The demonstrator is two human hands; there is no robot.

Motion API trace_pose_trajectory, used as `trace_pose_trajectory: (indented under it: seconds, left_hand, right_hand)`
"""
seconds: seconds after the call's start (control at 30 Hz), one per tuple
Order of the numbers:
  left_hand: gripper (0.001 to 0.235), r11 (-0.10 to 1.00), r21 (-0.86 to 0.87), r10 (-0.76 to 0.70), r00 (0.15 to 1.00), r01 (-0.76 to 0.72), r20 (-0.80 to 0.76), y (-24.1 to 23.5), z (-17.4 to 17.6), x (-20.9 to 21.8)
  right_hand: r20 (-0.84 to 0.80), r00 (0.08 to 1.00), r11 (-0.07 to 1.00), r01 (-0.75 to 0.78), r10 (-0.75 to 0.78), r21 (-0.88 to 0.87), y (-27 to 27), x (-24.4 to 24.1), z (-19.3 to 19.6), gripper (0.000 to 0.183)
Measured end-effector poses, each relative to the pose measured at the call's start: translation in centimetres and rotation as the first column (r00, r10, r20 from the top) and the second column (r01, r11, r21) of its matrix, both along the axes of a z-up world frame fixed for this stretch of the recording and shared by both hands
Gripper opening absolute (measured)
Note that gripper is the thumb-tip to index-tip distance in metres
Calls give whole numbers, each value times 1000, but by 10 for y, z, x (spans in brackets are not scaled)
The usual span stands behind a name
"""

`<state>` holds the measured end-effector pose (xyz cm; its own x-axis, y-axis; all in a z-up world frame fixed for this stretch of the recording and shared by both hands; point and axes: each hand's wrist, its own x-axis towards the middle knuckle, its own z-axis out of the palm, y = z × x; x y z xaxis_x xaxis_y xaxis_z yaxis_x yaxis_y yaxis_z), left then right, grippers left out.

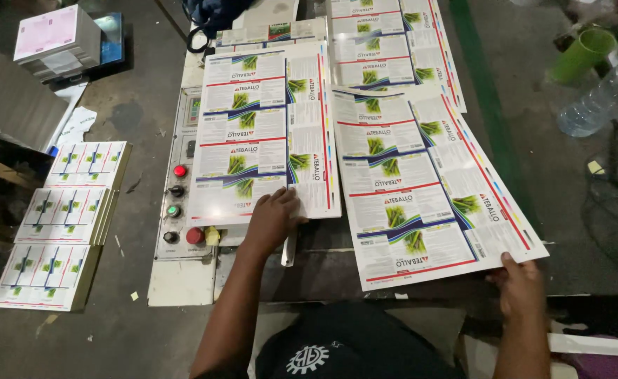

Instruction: Sorting and stacking printed sheets coming off a production line.

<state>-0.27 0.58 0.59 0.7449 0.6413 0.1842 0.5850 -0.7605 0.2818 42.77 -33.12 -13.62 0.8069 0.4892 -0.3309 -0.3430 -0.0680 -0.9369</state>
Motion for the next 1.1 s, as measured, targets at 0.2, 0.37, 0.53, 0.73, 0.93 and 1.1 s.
trace_pose_trajectory:
  seconds: [0.2,0.37,0.53,0.73,0.93,1.1]
  left_hand:
    - [10,984,-151,110,985,-90,134,0,26,-4]
    - [7,993,10,110,936,-120,333,-18,57,-1]
    - [7,992,102,19,908,-68,420,-45,74,9]
    - [12,998,56,-2,952,-15,305,-56,50,18]
    - [21,1000,-1,18,969,-18,246,-67,45,22]
    - [17,1000,20,6,950,-13,313,-74,55,11]
  right_hand:
    - [44,999,999,33,-31,-40,-24,17,-17,30]
    - [74,997,999,29,-27,-33,-24,3,-8,31]
    - [63,998,1000,-20,21,-14,-12,-1,-24,33]
    - [65,992,993,-109,112,-42,38,-23,-3,28]
    - [31,989,989,-146,146,6,94,-1,-1,28]
    - [-20,978,977,-207,206,-57,103,-4,9,40]
